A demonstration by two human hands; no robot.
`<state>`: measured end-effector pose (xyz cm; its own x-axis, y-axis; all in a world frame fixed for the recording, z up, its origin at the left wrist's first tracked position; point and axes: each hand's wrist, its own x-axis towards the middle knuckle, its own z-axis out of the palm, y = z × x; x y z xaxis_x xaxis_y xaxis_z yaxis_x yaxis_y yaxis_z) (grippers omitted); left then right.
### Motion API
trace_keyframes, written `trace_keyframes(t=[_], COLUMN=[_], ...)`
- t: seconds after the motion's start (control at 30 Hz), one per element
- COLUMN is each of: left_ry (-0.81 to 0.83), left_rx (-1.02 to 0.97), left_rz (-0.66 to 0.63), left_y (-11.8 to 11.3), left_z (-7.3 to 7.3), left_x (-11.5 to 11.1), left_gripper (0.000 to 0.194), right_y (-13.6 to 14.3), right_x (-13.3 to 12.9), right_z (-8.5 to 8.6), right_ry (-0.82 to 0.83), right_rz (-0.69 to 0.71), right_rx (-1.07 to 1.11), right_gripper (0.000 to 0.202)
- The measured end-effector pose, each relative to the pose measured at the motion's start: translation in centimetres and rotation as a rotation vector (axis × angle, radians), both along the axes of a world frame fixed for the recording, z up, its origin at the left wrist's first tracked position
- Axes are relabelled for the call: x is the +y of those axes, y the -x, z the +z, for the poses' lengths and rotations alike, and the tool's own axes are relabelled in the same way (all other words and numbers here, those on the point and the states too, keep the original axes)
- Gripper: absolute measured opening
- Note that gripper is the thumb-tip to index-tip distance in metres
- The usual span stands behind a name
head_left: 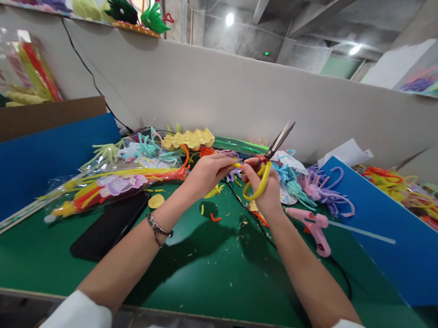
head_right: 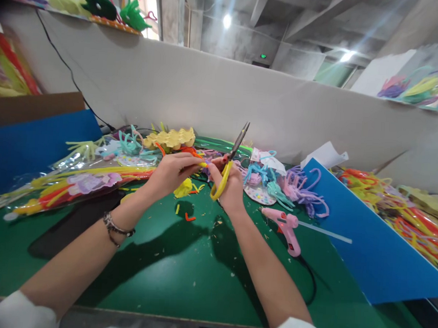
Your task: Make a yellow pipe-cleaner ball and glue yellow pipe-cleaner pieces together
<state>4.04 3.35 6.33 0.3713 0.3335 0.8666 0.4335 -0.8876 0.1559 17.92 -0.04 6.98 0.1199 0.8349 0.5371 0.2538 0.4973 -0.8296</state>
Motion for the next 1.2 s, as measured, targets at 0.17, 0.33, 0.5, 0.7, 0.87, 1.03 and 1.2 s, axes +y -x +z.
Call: trace_keyframes(t=[0.17, 0.33, 0.5, 0.7, 0.87, 1.03, 1.2], left_ry=[-0.005, 0.04, 0.083, 0.096, 0.046, 0.009, 0.045], left_rx=[0.094, 0.093, 0.02, -0.021, 0.002, 0.027, -0.018], left_rz=[0.007, 0.11, 0.112, 0.076, 0.07, 0.079, 0.018], left_y=[0.0, -0.3, -0.8, -0.7, -0.5, -0.4, -0.5], left_z=[0.0, -0.2, -0.4, -0.3, -0.2, -0.3, -0.3], left_x=[0.0, -0.4, -0.7, -0.7, -0.7, -0.7, -0.8], left_gripper=[0.021, 0.021, 0.018, 0.015, 0.018, 0.019, 0.017], right_y=[-0.2, -0.3, 0.0, 0.4, -0.1, -0.5, -0.3], right_x=[0.3, 0.6, 0.8, 0.8, 0.6, 0.7, 0.6], right_z=[-0.3, -0.9, -1.3, -1.4, -1.0, -1.1, -1.3], right_ry=[0.042, 0.084, 0.078, 0.084, 0.02, 0.024, 0.011], right_rz=[0.091, 0.155, 0.174, 0.199, 0.152, 0.11, 0.186], right_rx=[0.034, 0.066, 0.176, 0.217, 0.035, -0.022, 0.114], right_gripper=[0.022, 0.021, 0.015, 0.014, 0.012, 0.018, 0.019])
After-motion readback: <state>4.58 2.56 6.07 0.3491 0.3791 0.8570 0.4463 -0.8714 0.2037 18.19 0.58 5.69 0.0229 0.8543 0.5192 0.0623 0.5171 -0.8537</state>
